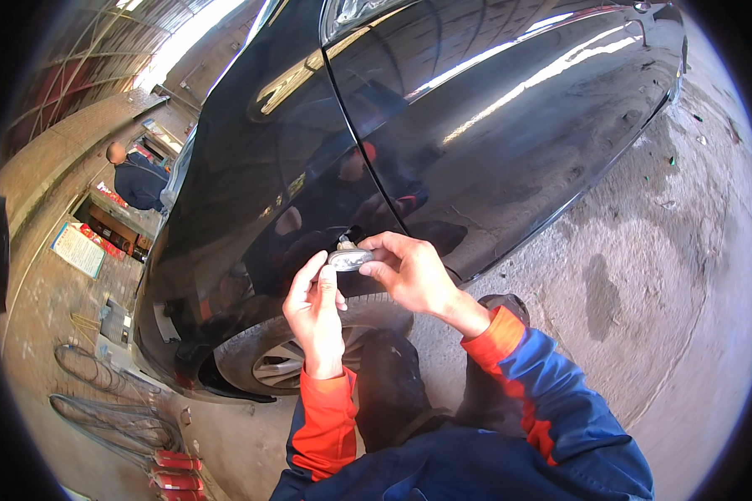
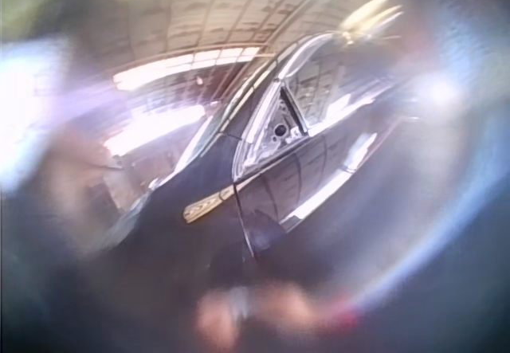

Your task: The person inserts a wire into the car door lock hole, then attaches a small metal lock cylinder to the wire and pulls it into place. The person repeatedly adjusts the lock cylinder with both hands to align it with the door.

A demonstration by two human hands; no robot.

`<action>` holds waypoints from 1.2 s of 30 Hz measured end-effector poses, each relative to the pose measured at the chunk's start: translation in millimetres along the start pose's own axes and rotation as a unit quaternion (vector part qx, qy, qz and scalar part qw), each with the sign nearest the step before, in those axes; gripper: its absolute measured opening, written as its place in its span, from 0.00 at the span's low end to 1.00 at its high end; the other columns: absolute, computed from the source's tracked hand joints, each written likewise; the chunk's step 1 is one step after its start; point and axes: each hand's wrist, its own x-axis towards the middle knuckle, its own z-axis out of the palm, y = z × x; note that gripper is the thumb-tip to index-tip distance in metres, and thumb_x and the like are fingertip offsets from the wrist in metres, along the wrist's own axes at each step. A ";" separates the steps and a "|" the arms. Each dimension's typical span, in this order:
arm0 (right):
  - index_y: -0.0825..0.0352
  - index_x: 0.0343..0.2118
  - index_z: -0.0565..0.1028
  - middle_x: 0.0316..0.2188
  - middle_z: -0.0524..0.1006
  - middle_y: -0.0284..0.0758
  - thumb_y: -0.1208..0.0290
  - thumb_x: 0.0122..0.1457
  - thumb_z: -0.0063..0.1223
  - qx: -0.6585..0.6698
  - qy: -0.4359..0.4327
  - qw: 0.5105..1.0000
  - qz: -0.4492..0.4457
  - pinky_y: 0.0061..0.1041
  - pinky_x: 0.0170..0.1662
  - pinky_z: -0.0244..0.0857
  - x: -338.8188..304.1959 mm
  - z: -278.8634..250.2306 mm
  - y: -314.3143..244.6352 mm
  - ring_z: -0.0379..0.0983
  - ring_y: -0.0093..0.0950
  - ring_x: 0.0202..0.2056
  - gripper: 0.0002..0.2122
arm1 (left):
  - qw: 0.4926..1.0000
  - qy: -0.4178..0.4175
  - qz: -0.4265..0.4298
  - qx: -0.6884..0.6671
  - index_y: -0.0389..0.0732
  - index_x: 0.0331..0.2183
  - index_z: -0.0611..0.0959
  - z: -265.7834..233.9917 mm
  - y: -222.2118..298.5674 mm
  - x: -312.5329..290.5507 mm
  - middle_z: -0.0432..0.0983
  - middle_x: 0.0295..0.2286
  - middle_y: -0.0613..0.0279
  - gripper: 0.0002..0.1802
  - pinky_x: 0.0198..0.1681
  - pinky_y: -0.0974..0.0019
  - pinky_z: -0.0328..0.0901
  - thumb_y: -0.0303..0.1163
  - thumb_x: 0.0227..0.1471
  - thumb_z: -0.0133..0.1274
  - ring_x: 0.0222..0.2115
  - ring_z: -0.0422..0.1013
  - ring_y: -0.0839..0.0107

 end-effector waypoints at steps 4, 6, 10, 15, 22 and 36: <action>0.71 0.48 0.77 0.36 0.82 0.32 0.81 0.67 0.62 0.146 0.017 0.987 0.068 0.20 0.42 0.76 0.5 15.5 13.3 0.79 0.17 0.36 0.09 | 0.999 -0.006 0.026 -0.021 0.34 0.57 0.82 0.9 -5.6 -0.3 0.82 0.38 0.65 0.19 0.28 0.78 0.66 0.26 0.66 0.61 0.29 0.72 0.84; 0.70 0.45 0.75 0.36 0.82 0.32 0.81 0.68 0.59 0.226 0.032 0.969 0.093 0.21 0.41 0.78 0.0 24.9 22.5 0.80 0.20 0.33 0.06 | 1.000 -0.017 0.020 0.014 0.34 0.58 0.82 2.4 -12.4 -2.8 0.83 0.41 0.64 0.20 0.30 0.78 0.67 0.26 0.66 0.61 0.32 0.74 0.84; 0.70 0.46 0.72 0.36 0.82 0.35 0.80 0.71 0.55 0.350 0.026 0.934 0.071 0.23 0.43 0.79 -5.4 41.8 36.1 0.81 0.20 0.35 0.05 | 0.996 -0.025 0.043 0.070 0.35 0.55 0.83 3.4 -27.0 -7.5 0.85 0.44 0.61 0.18 0.35 0.76 0.71 0.28 0.66 0.62 0.38 0.78 0.79; 0.70 0.46 0.73 0.37 0.83 0.35 0.78 0.73 0.53 0.349 0.032 0.934 0.069 0.24 0.45 0.78 -9.4 52.4 42.0 0.81 0.21 0.38 0.03 | 0.964 -0.018 0.163 0.209 0.33 0.52 0.84 -1.7 -26.3 -8.0 0.85 0.42 0.55 0.15 0.39 0.68 0.75 0.25 0.65 0.60 0.38 0.81 0.69; 0.71 0.51 0.72 0.40 0.81 0.34 0.79 0.69 0.59 0.153 0.040 0.986 0.060 0.25 0.46 0.77 -6.0 38.8 25.3 0.79 0.22 0.41 0.11 | 0.941 -0.007 0.185 0.283 0.35 0.48 0.83 4.9 -14.8 -5.4 0.83 0.39 0.50 0.12 0.39 0.60 0.75 0.25 0.63 0.60 0.36 0.82 0.57; 0.70 0.48 0.77 0.38 0.84 0.35 0.82 0.66 0.62 0.223 0.070 0.972 0.015 0.23 0.42 0.79 12.4 16.8 18.3 0.82 0.22 0.37 0.10 | 0.972 -0.042 0.136 0.187 0.35 0.47 0.82 -1.3 -13.3 3.3 0.81 0.36 0.59 0.11 0.34 0.70 0.73 0.22 0.63 0.62 0.31 0.77 0.74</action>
